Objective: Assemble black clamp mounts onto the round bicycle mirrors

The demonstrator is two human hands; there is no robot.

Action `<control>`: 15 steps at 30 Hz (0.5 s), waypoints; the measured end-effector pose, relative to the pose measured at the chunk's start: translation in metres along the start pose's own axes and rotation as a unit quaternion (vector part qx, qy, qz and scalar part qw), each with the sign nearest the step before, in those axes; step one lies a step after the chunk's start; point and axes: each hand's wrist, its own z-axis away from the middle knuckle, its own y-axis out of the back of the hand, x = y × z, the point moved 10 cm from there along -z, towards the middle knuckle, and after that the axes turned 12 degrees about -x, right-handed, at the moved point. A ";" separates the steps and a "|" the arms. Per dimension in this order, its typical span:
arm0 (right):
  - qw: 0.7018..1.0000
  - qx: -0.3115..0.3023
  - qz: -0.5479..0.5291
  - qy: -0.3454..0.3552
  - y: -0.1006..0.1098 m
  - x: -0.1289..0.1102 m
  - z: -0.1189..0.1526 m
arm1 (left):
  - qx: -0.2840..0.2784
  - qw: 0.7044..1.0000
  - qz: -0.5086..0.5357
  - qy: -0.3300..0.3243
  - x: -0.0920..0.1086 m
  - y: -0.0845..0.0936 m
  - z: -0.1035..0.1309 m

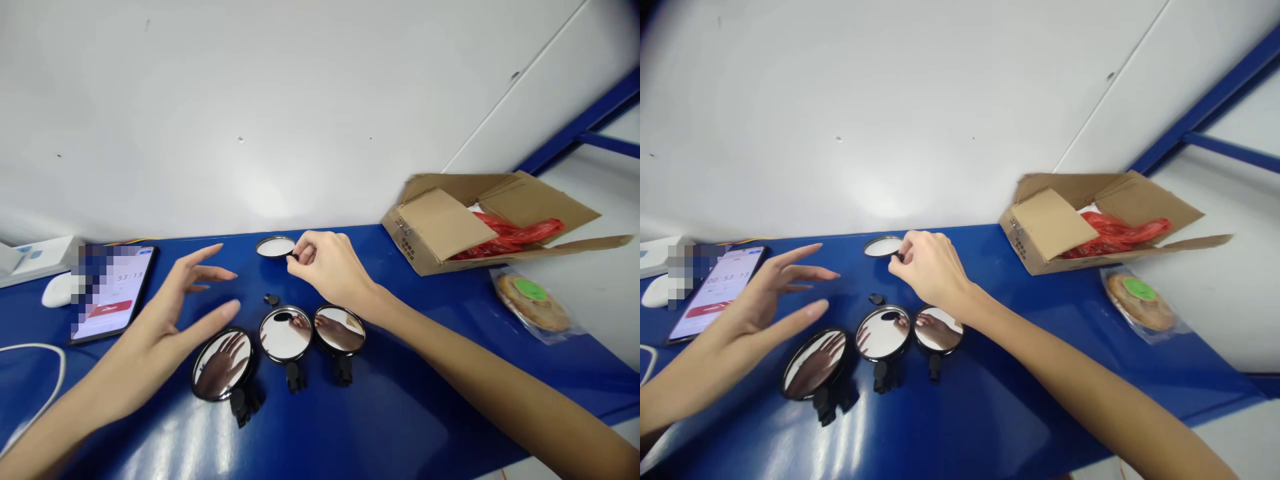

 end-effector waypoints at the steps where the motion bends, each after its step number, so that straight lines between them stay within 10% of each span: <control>1: 1.000 0.000 -0.018 0.021 0.001 -0.008 0.003 | 0.034 0.999 0.018 0.015 -0.003 0.005 -0.001; 8: 0.953 -0.046 -0.060 0.294 -0.003 -0.086 0.034 | 0.043 0.964 0.249 0.080 -0.014 0.000 -0.007; 15: 0.984 -0.147 0.002 0.100 -0.030 -0.048 0.012 | 0.074 0.963 0.241 0.092 -0.019 0.004 -0.004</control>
